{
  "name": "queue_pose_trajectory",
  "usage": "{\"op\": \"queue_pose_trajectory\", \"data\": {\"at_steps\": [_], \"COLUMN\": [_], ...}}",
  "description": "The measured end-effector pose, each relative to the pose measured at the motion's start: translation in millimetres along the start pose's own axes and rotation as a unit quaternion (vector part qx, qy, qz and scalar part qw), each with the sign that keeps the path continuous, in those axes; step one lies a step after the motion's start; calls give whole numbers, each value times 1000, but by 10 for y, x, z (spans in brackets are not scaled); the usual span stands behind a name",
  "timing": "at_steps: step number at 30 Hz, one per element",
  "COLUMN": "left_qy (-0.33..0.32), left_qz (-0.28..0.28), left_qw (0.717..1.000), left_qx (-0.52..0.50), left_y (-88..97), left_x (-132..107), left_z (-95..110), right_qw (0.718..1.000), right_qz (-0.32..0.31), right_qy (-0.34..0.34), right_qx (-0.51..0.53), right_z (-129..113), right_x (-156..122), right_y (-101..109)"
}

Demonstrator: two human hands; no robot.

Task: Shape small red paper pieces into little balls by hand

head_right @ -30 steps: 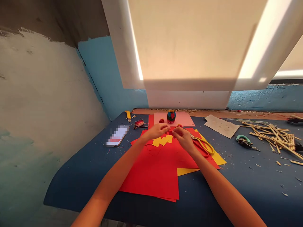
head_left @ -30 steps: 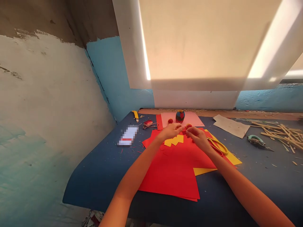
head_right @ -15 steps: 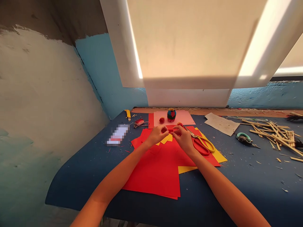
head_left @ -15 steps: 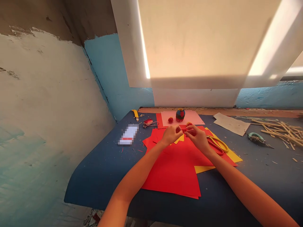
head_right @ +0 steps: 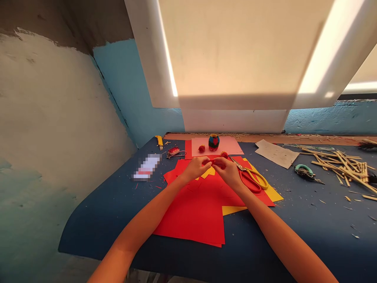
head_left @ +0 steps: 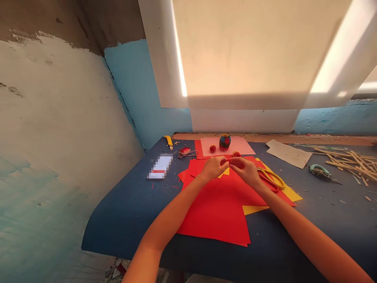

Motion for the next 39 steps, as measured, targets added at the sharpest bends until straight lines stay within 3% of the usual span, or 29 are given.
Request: {"op": "queue_pose_trajectory", "data": {"at_steps": [9, 15, 25, 30, 39], "left_qy": [-50, -45, -61, -48, -36], "left_qz": [-27, 10, -11, -17, -50], "left_qw": [985, 994, 992, 992, 994], "left_qx": [-161, -99, -112, -112, -87], "left_y": [51, 85, 62, 67, 63], "left_x": [33, 22, 29, 20, -7], "left_z": [-103, -103, -45, -10, 10], "right_qw": [992, 994, 993, 999, 996], "right_qz": [-77, -70, -42, 7, -38], "right_qy": [-21, -37, -41, -2, 54], "right_qx": [99, 70, 103, 38, -66], "right_z": [-29, -99, 7, 15, 48], "right_x": [24, 9, 31, 16, 21], "right_y": [55, 58, 32, 24, 70]}}
Point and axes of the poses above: each hand's wrist, its own x-axis towards the middle knuckle, its own y-axis out of the back of the hand, z = x × y, the point moved 1 cm from there along x, towards the middle knuckle, and after that the axes turned 10 degrees about x, right-handed, at the moved point
